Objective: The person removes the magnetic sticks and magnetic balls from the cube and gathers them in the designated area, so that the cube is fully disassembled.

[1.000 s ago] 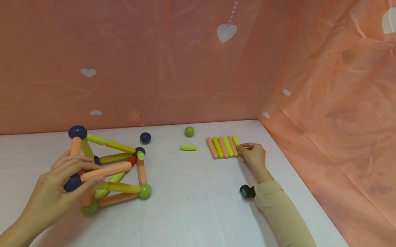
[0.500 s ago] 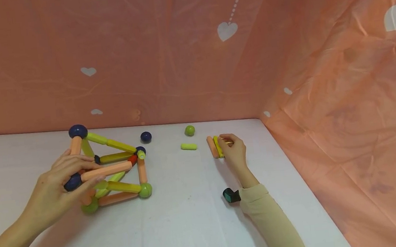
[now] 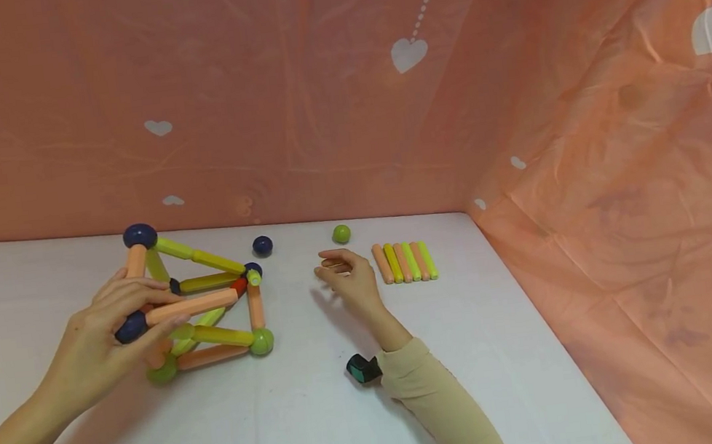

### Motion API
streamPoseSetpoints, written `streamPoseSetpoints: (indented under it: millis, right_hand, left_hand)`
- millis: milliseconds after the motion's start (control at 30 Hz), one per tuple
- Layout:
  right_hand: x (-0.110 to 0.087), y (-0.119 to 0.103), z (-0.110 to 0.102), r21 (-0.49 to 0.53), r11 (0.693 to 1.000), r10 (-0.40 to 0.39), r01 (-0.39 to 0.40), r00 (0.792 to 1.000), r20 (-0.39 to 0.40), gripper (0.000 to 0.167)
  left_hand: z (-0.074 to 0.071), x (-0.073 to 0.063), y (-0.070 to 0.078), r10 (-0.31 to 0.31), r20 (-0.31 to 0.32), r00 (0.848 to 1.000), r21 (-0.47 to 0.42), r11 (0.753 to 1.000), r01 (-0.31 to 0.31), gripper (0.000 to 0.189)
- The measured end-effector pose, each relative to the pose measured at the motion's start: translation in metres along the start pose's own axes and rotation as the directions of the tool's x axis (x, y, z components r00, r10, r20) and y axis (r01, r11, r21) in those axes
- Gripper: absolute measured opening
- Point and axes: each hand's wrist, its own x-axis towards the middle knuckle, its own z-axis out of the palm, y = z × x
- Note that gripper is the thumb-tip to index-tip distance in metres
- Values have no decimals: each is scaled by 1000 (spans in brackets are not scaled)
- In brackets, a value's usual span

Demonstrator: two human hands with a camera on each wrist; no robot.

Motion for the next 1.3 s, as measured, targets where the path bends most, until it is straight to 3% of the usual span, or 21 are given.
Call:
streamPoseSetpoints:
  millis: [233,433,533,667,900,1300]
  right_hand:
    - [-2,-13,28,55,998,-37,28,988,153,40]
    - [2,-15,52,32,998,-57,50,950,306,44]
    - [3,-15,61,31,999,-52,44,937,344,43]
    - [4,-14,70,67,996,-72,53,942,327,39]
    - [8,-16,76,17,991,-131,131,955,267,31]
    - [16,-19,77,-50,998,-28,37,984,174,24]
  left_hand:
    - [0,0,0,0,1,1000,-1,1000,0,24]
    - [0,0,0,7,-1,1000,-4,1000,-7,25]
    - [0,-1,0,9,1,1000,-2,1000,-9,26]
    - [1,-1,0,1,7,1000,2,1000,-1,25]
    - [0,0,1,-15,13,1000,14,1000,15,25]
    - [-1,0,1,-6,8,1000,4,1000,6,26]
